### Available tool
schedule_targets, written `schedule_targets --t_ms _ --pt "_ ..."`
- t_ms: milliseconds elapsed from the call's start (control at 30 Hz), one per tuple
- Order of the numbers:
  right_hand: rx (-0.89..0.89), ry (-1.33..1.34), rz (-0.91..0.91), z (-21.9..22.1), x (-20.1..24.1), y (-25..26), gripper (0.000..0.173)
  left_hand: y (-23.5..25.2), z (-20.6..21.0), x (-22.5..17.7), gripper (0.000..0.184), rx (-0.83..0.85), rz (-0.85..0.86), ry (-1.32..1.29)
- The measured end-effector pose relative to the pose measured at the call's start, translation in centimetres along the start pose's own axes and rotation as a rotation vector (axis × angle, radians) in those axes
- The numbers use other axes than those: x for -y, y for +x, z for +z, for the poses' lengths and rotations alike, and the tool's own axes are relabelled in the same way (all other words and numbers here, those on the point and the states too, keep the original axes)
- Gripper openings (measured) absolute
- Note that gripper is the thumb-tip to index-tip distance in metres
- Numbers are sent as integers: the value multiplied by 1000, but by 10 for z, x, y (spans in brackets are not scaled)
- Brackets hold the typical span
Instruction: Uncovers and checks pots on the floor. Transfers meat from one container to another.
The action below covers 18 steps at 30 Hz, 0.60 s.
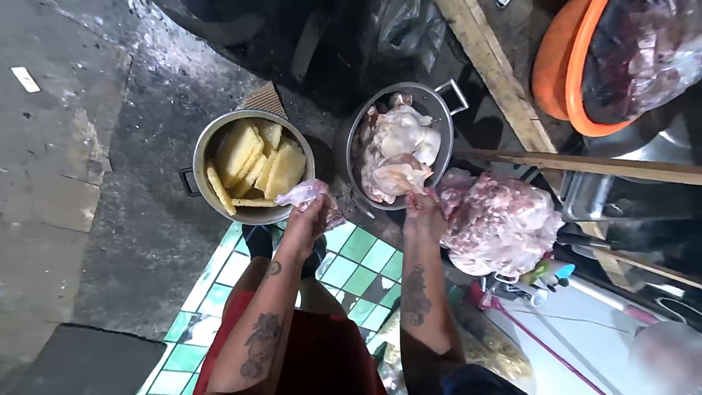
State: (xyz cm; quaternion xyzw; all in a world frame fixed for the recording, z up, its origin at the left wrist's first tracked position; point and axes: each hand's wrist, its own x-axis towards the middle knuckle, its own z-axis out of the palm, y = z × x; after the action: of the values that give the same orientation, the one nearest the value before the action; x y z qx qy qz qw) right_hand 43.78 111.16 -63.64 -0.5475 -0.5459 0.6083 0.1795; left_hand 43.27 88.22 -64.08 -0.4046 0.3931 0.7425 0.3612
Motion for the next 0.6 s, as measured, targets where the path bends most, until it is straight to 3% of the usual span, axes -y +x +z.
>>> schedule_targets --t_ms 133,267,333,400,500,600 --pt "128 -104 -175 -5 26 8 18 1 3 3 26 -11 -6 13" --pt "401 -285 -365 -4 12 22 22 3 6 8 26 -34 -23 26" --pt "456 -561 -383 -5 4 31 40 4 6 9 26 -42 -25 45" --pt "374 -871 -289 -6 -2 40 57 4 7 9 25 -46 -24 51" --pt "321 -1070 -91 -12 -30 64 85 2 8 8 27 -43 -7 52" --pt "396 -1223 -98 -3 -66 68 113 3 9 12 27 -45 -16 60"
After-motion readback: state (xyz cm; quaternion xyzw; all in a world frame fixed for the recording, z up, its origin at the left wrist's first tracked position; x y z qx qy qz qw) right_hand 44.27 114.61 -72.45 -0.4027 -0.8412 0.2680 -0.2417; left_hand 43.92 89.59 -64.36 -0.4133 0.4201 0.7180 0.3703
